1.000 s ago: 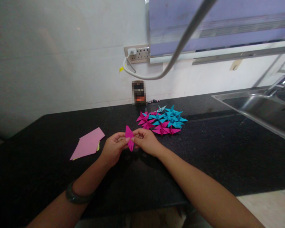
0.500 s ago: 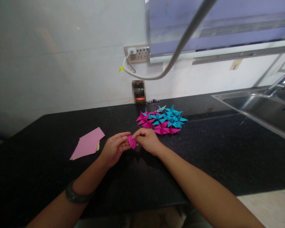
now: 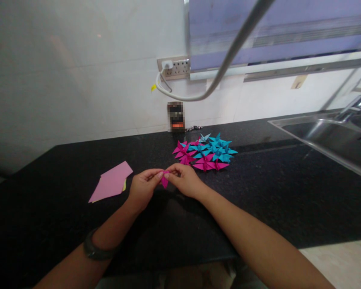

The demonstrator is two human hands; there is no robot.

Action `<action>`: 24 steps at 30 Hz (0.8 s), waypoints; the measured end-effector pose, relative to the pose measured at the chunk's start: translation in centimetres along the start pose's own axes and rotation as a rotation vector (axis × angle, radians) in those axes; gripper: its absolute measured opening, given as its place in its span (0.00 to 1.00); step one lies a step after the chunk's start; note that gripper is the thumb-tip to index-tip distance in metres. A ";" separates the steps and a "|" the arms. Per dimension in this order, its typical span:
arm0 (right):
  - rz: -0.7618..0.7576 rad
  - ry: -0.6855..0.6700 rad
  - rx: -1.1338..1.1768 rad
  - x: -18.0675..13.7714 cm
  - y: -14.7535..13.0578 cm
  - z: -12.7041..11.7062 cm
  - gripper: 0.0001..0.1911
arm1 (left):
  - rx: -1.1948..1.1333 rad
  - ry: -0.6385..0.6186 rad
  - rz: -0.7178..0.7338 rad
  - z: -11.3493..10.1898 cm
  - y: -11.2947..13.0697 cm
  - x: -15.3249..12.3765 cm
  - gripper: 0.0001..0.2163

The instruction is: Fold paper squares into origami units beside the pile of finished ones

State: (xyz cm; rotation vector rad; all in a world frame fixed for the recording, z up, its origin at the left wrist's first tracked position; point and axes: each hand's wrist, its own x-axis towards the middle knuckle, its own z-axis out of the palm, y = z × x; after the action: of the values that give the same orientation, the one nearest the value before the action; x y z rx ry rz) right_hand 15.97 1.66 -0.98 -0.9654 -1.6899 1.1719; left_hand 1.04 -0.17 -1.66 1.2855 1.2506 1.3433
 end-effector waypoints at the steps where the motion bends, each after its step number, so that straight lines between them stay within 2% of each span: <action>1: 0.002 0.004 -0.017 0.0 0.1 0.0 0.08 | 0.020 -0.007 0.015 0.0 -0.1 0.0 0.11; 6: -0.026 0.039 -0.038 0.1 0.3 -0.2 0.06 | 0.027 -0.039 0.033 0.0 0.0 -0.1 0.11; 12: -0.056 0.032 -0.025 0.0 -0.1 -0.3 0.06 | 0.080 -0.012 0.046 0.0 0.2 -0.1 0.08; 19: 0.025 0.000 0.055 0.1 -0.1 -0.6 0.07 | 0.165 -0.051 0.062 0.0 0.7 -0.2 0.06; 24: 0.053 0.053 0.074 -0.2 -0.2 -0.1 0.07 | 0.162 -0.050 0.094 0.0 1.0 -0.3 0.05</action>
State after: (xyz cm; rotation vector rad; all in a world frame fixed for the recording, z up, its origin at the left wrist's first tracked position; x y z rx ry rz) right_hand 16.13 1.52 -0.84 -0.9925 -1.5765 1.2247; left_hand 1.10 -0.64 -0.67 1.4983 1.2997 1.2875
